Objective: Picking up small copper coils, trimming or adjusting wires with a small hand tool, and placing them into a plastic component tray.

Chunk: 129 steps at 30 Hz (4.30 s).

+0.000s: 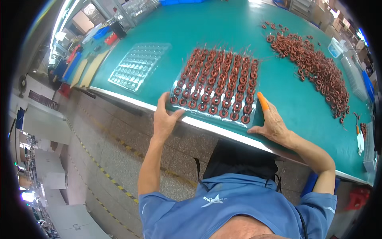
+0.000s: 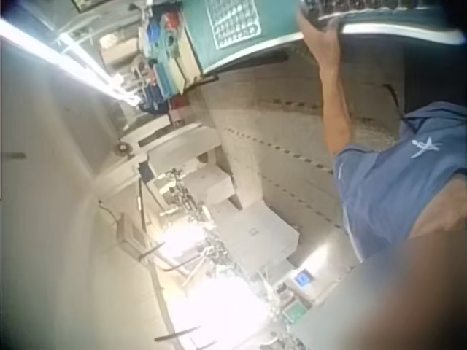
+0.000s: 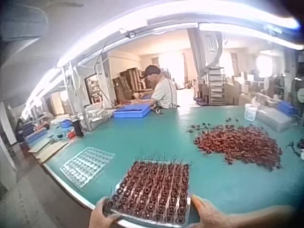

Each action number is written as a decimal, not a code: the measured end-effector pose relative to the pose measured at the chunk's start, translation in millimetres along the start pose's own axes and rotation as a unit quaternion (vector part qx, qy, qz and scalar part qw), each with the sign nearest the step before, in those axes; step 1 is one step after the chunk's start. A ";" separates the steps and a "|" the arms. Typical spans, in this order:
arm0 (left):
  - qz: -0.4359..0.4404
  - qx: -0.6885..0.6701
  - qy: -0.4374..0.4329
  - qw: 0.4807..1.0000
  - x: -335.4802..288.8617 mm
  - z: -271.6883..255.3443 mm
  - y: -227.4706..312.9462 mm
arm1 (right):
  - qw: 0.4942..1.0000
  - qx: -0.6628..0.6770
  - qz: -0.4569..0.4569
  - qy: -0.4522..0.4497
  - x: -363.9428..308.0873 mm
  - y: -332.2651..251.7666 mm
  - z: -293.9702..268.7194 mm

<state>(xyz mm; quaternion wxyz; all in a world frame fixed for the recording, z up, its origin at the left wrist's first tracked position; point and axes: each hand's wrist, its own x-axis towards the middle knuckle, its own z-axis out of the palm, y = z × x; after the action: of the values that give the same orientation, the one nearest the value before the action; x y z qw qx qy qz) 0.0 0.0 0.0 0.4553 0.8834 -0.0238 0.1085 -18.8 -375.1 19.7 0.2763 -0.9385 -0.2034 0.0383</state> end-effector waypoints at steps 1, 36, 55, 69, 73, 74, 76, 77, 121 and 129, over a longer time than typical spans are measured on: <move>-0.001 0.020 -0.010 1.000 -3.0 -6.0 0.7 | 1.000 0.015 0.011 0.008 -5.5 -7.2 6.1; 0.140 0.348 -0.021 0.927 -172.0 -144.4 103.3 | 0.949 -0.018 -0.016 0.316 -37.3 -57.2 -53.8; 0.179 0.265 -0.121 0.940 -305.4 -7.7 115.0 | 0.916 -0.221 0.111 0.315 -613.4 -101.4 9.8; 0.292 0.219 -0.206 0.908 -409.9 80.4 229.1 | 0.786 -0.236 0.316 0.477 -788.5 -72.0 5.8; 0.251 0.177 -0.173 0.936 -413.5 85.2 229.6 | 0.827 -0.171 0.308 0.439 -766.4 -73.2 -10.7; 0.240 0.162 -0.170 0.942 -416.9 87.7 233.7 | 0.835 -0.158 0.296 0.437 -754.8 -69.5 -24.0; 0.226 0.111 -0.162 0.954 -424.1 94.2 241.5 | 0.846 -0.141 0.264 0.442 -724.4 -57.6 -48.8; 0.210 0.065 -0.157 0.963 -428.8 99.6 245.8 | 0.835 -0.230 0.212 0.452 -705.3 -41.9 -63.6; 0.164 -0.191 -0.396 0.883 -249.8 339.7 354.2 | 0.714 0.250 0.265 0.598 -605.2 163.2 -140.6; 0.223 -0.126 -0.507 0.823 -246.7 303.1 367.7 | 0.753 0.137 0.268 0.585 -533.8 72.7 -92.5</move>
<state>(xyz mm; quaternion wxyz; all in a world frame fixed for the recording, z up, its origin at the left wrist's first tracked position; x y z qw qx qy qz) -240.8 -474.2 71.0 0.4500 0.7192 -0.4608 -0.2603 -463.6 -692.3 37.3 0.4455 -0.7459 0.2655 -0.4179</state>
